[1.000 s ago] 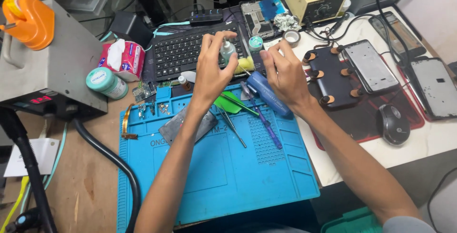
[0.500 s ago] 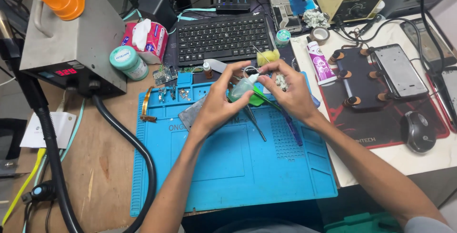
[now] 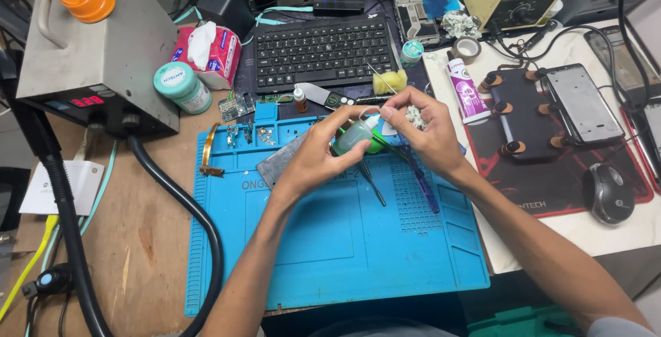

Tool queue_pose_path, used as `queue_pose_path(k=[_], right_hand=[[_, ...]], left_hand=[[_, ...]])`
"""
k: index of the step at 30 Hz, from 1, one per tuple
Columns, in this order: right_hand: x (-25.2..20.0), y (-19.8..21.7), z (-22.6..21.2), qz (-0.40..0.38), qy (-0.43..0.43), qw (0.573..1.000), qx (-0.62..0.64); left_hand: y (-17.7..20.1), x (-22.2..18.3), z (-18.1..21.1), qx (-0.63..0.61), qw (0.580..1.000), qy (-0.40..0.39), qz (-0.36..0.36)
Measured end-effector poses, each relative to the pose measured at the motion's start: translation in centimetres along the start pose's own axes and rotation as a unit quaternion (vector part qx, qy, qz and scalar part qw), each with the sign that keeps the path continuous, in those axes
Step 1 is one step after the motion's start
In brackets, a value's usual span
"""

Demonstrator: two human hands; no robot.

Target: Using a heat gun and tweezers to repair or modify components on a mobile phone circuit board

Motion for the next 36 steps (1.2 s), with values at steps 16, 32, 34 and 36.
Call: queue_pose_path(k=[16, 32, 34, 36], right_hand=[[0.2, 1.1, -1.5, -0.078, -0.001, 0.997, -0.002], [0.2, 1.2, -2.4, -0.144, -0.002, 0.99, -0.013], [0.2, 1.3, -2.3, -0.152, -0.003, 0.988, -0.014], [0.3, 1.4, -2.3, -0.166, -0.01, 0.986, -0.007]], left_hand=[[1.2, -0.7, 0.7, -0.101, 0.993, 0.051, -0.04], [1.5, -0.8, 0.7, -0.124, 0.989, 0.068, -0.045], [1.5, -0.9, 0.9, -0.125, 0.989, 0.07, -0.046], [1.5, -1.0, 1.1, -0.139, 0.986, 0.076, -0.055]])
Point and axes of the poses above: each hand's wrist, its own x-axis towards the middle knuckle, its own y-axis out of the back of the hand, z = x × y, the point moved 1 cm from there along x, towards the middle knuckle, and after that the axes turned 12 degrees about -y, right-handed, at the moved point
